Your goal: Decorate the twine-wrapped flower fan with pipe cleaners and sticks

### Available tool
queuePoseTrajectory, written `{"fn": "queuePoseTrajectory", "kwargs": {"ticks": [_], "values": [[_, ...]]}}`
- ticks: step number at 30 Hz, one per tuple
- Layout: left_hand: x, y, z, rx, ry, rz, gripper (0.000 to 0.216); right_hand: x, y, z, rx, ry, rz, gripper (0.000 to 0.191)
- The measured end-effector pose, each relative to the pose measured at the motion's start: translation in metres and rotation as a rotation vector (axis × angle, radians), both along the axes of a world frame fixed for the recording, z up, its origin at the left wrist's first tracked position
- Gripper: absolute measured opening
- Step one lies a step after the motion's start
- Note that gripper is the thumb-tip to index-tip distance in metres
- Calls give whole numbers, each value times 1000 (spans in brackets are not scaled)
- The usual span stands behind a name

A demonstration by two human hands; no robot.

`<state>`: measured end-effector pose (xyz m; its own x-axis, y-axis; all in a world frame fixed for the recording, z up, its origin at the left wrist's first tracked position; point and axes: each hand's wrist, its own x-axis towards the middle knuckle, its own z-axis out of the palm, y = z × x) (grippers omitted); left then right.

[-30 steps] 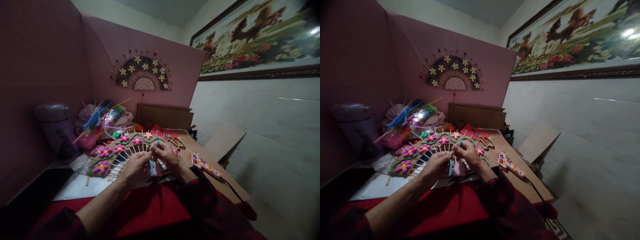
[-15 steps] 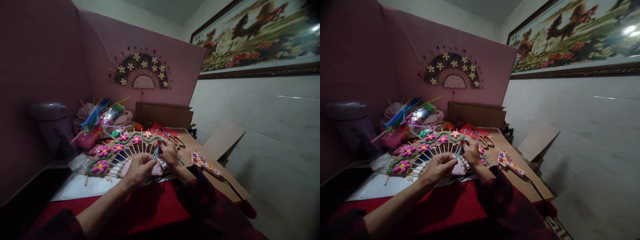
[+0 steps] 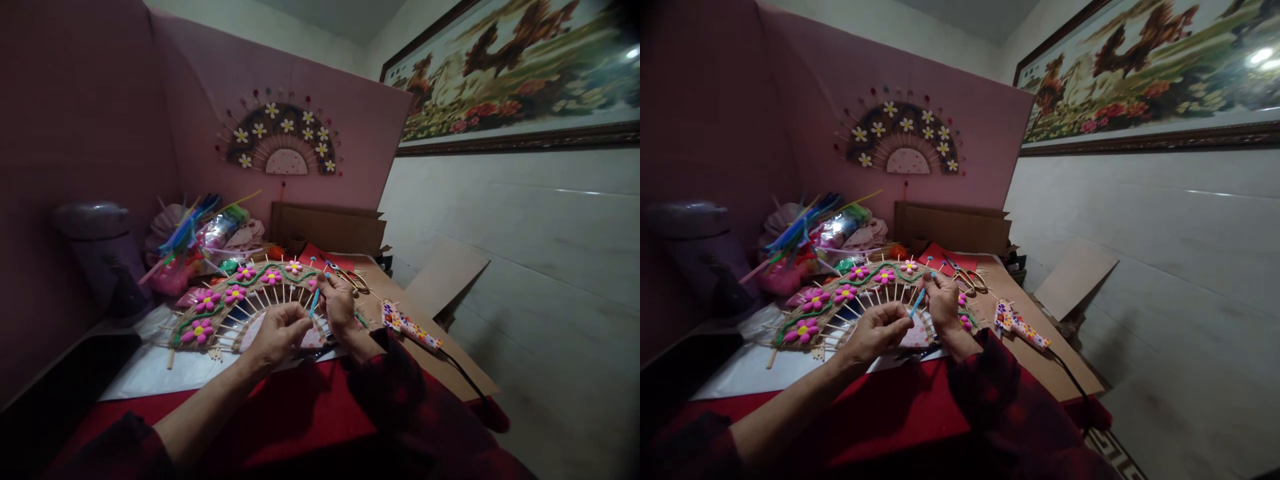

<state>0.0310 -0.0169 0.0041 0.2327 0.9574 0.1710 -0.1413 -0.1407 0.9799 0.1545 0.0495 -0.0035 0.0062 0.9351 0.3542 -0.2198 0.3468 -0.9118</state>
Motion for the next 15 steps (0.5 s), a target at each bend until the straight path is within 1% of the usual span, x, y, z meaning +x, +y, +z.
{"fn": "queuePoseTrajectory", "kwargs": {"ticks": [3,7,9,13,15], "values": [[1,-2,-1,-70,-4,-20,37,2,-2,2,30,-8,52,39],[1,-4,0,-183,-111,-57,41,2,-6,4,28,-71,122,38],[-1,-4,1,-185,-128,-56,39,1,-8,5,25,-77,170,39],[-5,-1,-2,-142,-157,-92,33,1,-11,7,4,-3,292,44],[-6,0,-5,-143,-195,-105,31,1,-13,9,13,-2,339,40]]}}
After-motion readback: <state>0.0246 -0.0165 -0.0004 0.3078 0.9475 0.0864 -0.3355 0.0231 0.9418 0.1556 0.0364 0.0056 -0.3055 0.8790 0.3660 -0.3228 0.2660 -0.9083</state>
